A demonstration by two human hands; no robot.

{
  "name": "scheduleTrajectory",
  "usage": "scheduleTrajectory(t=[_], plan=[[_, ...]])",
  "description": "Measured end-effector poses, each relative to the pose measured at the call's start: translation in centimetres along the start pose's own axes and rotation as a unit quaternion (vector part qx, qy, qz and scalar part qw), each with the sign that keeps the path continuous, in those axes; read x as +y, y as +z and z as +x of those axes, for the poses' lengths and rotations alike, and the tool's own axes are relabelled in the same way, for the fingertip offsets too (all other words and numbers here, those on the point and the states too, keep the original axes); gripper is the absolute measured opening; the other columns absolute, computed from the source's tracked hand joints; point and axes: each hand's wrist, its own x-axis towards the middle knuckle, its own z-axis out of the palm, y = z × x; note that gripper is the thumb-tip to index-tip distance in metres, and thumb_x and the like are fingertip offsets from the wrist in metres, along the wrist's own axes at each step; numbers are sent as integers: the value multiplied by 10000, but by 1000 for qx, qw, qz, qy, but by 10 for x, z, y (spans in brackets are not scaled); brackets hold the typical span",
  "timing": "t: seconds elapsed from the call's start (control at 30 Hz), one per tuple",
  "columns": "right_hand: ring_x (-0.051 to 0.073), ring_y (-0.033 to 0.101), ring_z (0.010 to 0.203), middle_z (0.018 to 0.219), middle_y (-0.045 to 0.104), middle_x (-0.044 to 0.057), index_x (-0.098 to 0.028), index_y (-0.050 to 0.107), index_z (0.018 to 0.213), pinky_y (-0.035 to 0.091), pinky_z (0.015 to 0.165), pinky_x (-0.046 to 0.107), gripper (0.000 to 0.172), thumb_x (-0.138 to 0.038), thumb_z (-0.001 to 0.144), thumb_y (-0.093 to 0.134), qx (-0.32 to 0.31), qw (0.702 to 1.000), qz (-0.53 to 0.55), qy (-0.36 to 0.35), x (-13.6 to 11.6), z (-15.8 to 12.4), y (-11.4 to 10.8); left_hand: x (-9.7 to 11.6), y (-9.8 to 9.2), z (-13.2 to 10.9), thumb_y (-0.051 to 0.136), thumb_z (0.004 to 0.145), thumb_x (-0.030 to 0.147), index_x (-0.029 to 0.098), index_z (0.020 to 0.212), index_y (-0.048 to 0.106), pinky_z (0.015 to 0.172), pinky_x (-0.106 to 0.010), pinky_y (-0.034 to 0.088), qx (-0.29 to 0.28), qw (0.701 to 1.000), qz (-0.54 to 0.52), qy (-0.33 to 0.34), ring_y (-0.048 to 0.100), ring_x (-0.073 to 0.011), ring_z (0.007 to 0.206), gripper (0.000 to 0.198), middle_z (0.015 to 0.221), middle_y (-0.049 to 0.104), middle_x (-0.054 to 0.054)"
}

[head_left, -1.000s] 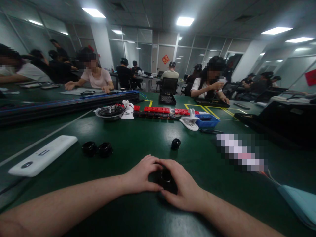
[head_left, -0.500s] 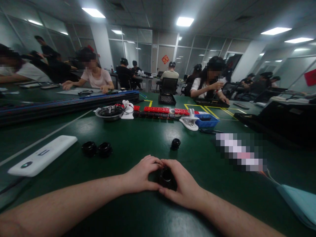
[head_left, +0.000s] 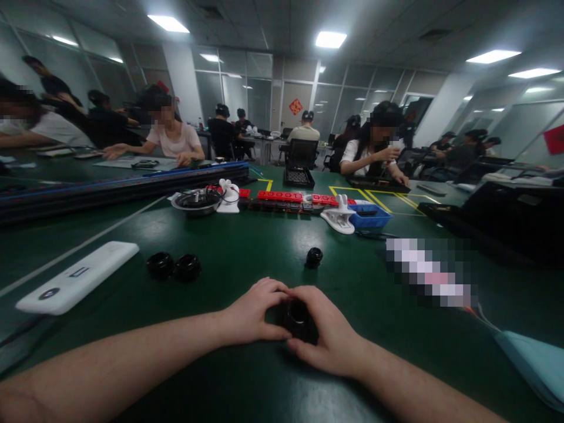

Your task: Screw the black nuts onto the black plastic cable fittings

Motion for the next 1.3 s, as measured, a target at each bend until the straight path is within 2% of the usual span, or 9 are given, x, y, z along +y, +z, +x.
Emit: scheduleTrajectory(t=[0.1, 0.2, 0.33, 0.47, 0.57, 0.67, 0.93, 1.13, 1.3], plan=[[222, 520, 899, 1007, 529, 88, -184, 423, 1094, 453, 777, 376, 457, -268, 701, 641, 26, 999, -14, 29, 3, -1, 1, -1, 1, 0, 709, 661, 348, 199, 1049, 564, 939, -392, 327, -1, 1000, 7, -5, 451, -235, 1027, 440, 1093, 503, -63], [206, 528, 888, 988, 538, 76, -192, 431, 1077, 459, 773, 351, 406, -210, 712, 609, 39, 999, -3, 14, 5, -3, 1, -1, 2, -1, 707, 660, 325, 196, 1029, 566, 946, -390, 321, 1, 1000, 11, -3, 453, -233, 1028, 415, 1090, 503, -60], [202, 507, 987, 1103, 507, 87, -193, 355, 1196, 433, 852, 349, 534, -112, 694, 519, 30, 999, 21, -32, 3, -3, 0, -2, 2, -1, 714, 655, 346, 193, 1034, 561, 949, -395, 313, -1, 1000, 11, 0, 458, -229, 1021, 436, 1077, 508, -57], [235, 484, 1037, 1162, 484, 100, -195, 319, 1244, 414, 877, 393, 624, -189, 685, 596, 12, 1000, -1, -13, 3, -2, 2, -1, 1, -1, 709, 665, 365, 182, 1031, 572, 933, -379, 330, -3, 1000, 6, -3, 457, -230, 1024, 432, 1084, 510, -65], [223, 520, 960, 1077, 525, 88, -202, 381, 1180, 444, 821, 381, 529, -221, 706, 614, 15, 1000, -11, 23, 5, -2, 3, 1, 1, 0, 713, 662, 336, 178, 1013, 583, 927, -367, 336, -3, 1000, 11, -2, 460, -228, 1018, 407, 1078, 512, -65], [211, 529, 933, 1047, 533, 86, -197, 405, 1138, 454, 805, 365, 448, -182, 721, 569, 29, 1000, 4, 11, 5, -4, 2, 1, 1, 0, 714, 657, 315, 175, 984, 591, 932, -373, 330, 1, 1000, 18, -2, 461, -229, 1011, 376, 1071, 511, -67], [258, 435, 1105, 1233, 447, 124, -171, 295, 1286, 371, 925, 427, 724, -219, 663, 661, -28, 1000, 3, -8, 2, 0, -1, 1, 0, -1, 720, 653, 360, 186, 1008, 584, 964, -408, 296, -4, 1000, 10, -9, 451, -238, 1041, 418, 1107, 512, -67], [222, 523, 920, 1035, 539, 90, -196, 404, 1168, 450, 787, 381, 505, -255, 719, 628, 31, 999, -16, 6, 6, -2, 1, 0, 1, 0, 703, 669, 339, 198, 1052, 562, 957, -395, 312, -9, 1000, 16, -5, 450, -231, 1048, 431, 1112, 506, -66], [208, 514, 952, 1068, 518, 90, -201, 371, 1188, 449, 815, 362, 523, -100, 696, 518, 35, 999, 23, -32, 3, -3, 1, 0, 1, 0, 691, 678, 342, 211, 1034, 558, 957, -409, 301, -8, 1000, 20, -3, 464, -232, 1014, 402, 1076, 513, -51]])
